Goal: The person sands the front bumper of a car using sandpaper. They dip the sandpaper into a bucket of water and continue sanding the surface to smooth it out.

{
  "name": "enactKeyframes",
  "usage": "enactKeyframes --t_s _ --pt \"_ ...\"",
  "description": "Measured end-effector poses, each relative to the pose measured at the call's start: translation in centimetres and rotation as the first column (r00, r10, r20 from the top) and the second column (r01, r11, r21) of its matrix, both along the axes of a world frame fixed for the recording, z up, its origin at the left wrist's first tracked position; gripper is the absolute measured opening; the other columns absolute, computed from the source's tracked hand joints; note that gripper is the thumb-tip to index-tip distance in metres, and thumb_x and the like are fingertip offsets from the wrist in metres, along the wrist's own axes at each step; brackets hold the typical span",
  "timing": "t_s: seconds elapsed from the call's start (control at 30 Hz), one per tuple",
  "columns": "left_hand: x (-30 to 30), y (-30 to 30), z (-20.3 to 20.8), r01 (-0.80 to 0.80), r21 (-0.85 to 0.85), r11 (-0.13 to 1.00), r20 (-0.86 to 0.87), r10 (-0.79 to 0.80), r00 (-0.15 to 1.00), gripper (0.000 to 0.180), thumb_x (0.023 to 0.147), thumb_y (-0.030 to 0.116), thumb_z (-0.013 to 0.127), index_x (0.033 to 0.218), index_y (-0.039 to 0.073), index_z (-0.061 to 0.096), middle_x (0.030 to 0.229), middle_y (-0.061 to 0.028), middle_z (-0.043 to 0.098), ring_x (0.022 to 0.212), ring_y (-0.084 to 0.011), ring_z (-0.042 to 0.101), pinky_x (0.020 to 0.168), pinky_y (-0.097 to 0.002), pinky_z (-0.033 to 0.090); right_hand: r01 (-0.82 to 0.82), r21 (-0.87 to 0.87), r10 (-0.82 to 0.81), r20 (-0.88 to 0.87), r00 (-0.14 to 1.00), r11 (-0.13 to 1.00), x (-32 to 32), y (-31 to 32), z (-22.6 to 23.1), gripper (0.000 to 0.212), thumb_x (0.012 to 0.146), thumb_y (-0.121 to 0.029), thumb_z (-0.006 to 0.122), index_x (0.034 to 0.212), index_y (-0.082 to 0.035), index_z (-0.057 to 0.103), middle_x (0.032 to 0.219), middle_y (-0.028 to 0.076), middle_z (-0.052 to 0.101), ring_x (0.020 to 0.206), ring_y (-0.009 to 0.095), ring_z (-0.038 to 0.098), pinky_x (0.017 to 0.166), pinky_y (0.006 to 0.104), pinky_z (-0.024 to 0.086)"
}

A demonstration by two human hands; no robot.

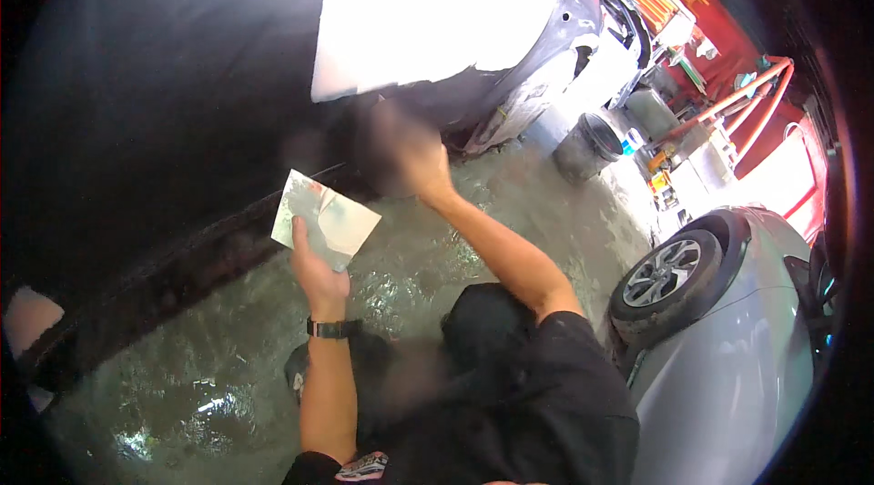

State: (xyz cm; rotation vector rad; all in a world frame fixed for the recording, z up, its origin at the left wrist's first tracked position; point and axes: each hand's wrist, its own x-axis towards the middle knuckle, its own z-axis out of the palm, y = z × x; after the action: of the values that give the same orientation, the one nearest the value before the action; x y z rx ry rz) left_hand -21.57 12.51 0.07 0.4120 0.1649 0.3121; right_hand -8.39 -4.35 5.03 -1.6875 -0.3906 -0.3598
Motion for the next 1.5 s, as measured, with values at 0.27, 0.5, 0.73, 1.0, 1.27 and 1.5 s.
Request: enactKeyframes --t_s 0.27,0.5,0.73,1.0,1.27,1.5 --pt "-0.5 -2.3 0.7 -0.036 0.220 0.975 -0.105 0.061 0.993 0.046 0.101 0.032 0.058 0.132 -0.002 0.053 0.124 -0.0091 0.062 0.108 -0.0199 0.063 0.091 -0.0358 0.052 -0.437 -0.473 0.524 0.065 0.849 0.765 -10.2 -1.6 5.3 0.062 0.077 0.015 0.042 0.135 -0.001 0.055 0.129 0.014 0.058 0.115 0.026 0.058 0.094 0.0329 0.045" --pt "0.5 -6.0 3.6 -0.105 0.337 0.935 -0.046 0.128 0.991 0.043 0.104 0.033 0.053 0.130 -0.001 0.054 0.124 -0.0070 0.061 0.107 -0.0164 0.063 0.090 -0.0325 0.051 -0.058 -0.853 0.497 0.246 0.832 0.519 -3.4 -11.9 1.5 0.065 0.078 0.005 0.058 0.141 -0.009 0.050 0.135 0.016 0.052 0.123 0.039 0.053 0.102 0.0472 0.044" --pt "3.0 -14.1 2.7 0.024 0.977 0.210 -0.122 0.468 0.875 0.056 0.105 0.045 0.044 0.087 -0.005 0.061 0.078 0.0008 0.058 0.071 -0.0093 0.044 0.058 -0.0343 0.036 -0.002 -0.781 0.572 0.456 0.682 0.625 -0.9 -15.3 2.7 0.053 0.076 -0.003 0.061 0.128 -0.012 0.063 0.119 0.012 0.061 0.108 0.031 0.060 0.088 0.0474 0.048" --pt "5.6 -17.6 6.4 -0.306 0.647 0.699 -0.241 0.568 0.787 0.056 0.104 0.045 0.048 0.110 -0.007 0.065 0.099 -0.0068 0.068 0.085 -0.0119 0.060 0.076 -0.0310 0.049 -0.475 -0.736 0.799 0.148 0.583 0.482 2.8 -21.7 0.5 0.055 0.072 0.004 0.064 0.125 -0.009 0.064 0.119 0.013 0.063 0.109 0.032 0.060 0.090 0.0435 0.049" --pt "3.5 -13.8 7.2 -0.124 0.887 0.445 -0.168 0.561 0.810 0.057 0.104 0.047 0.047 0.098 -0.006 0.065 0.087 0.0004 0.060 0.075 -0.0087 0.047 0.067 -0.0293 0.043 0.455 -0.479 0.130 0.783 0.608 0.751 12.7 -24.6 17.0 0.062 0.073 0.014 0.053 0.130 -0.009 0.061 0.123 0.019 0.060 0.113 0.039 0.059 0.098 0.0427 0.048" --pt "1.2 -13.8 -1.1 -0.008 0.782 0.623 -0.352 0.452 0.820 0.056 0.102 0.049 0.051 0.096 -0.005 0.063 0.091 -0.0059 0.059 0.086 -0.0105 0.050 0.070 -0.0306 0.045 0.755 -0.264 0.017 0.948 0.318 0.600 18.3 -21.0 22.2 0.056 0.082 0.002 0.052 0.135 -0.016 0.059 0.130 0.011 0.058 0.116 0.033 0.058 0.101 0.0432 0.044"
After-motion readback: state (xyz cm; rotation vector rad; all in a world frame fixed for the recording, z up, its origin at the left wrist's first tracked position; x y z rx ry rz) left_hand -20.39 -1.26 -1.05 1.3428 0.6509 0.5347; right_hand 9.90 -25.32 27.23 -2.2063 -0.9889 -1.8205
